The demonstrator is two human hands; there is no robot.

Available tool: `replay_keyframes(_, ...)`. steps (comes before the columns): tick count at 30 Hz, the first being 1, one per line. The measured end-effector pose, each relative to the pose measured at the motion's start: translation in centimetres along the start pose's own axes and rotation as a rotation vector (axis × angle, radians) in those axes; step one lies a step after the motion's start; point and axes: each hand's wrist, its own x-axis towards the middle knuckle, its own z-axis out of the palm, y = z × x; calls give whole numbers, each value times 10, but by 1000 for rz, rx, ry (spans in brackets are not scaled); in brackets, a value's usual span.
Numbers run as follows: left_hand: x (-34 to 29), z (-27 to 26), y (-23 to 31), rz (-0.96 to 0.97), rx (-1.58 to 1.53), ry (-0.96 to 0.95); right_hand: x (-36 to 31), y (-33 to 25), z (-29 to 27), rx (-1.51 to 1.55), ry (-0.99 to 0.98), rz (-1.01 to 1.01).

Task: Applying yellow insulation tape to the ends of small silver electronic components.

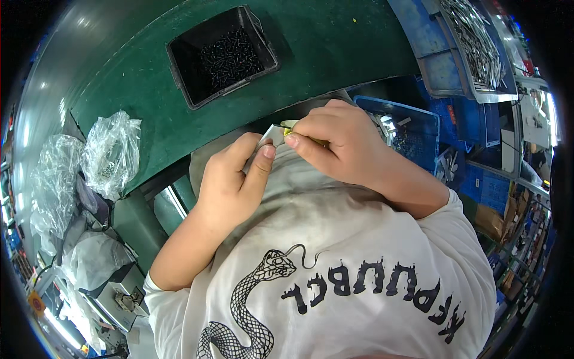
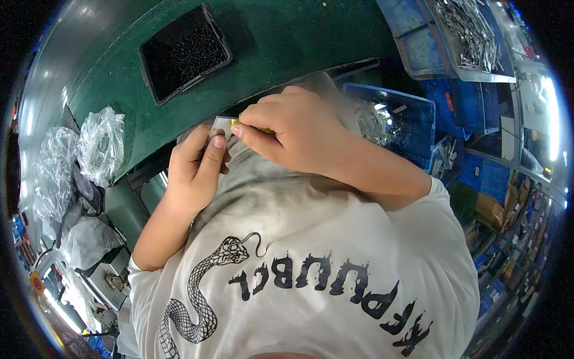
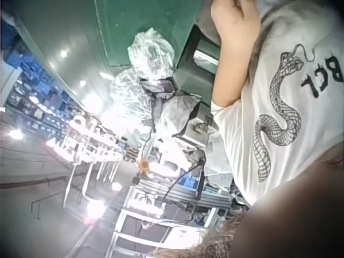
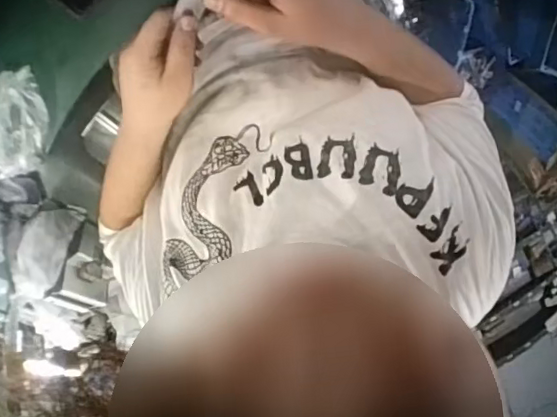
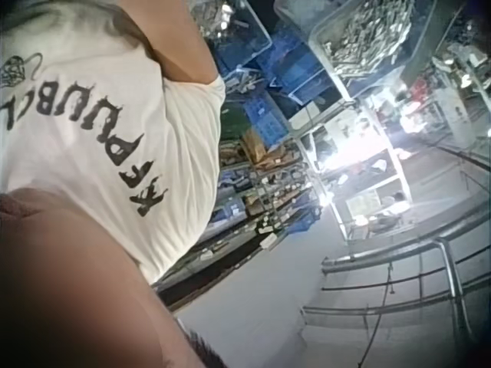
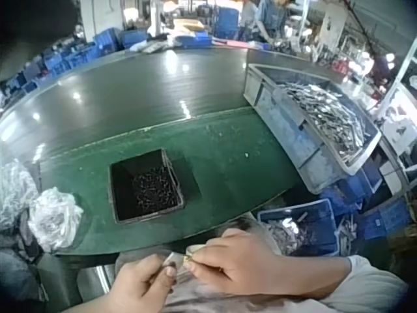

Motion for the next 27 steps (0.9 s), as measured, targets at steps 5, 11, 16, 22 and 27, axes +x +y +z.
replay_keyframes(5, -1, -1, 0, -6, 5, -15, 0, -1, -1, -19, -10, -1)
replay_keyframes(11, 0, -1, -2, 32, 26, -6, -1, -1, -1, -19, -23, 17)
replay_keyframes(16, 3, -4, 2, 153, 195, -2, 0, -2, -1, 67, -64, 119)
replay_keyframes(22, 2, 3, 0, 89, 203, 40, 2, -4, -4, 143, -124, 260)
replay_keyframes(27, 3, -3, -5, 68, 111, 27, -2, 3, -2, 83, -44, 81)
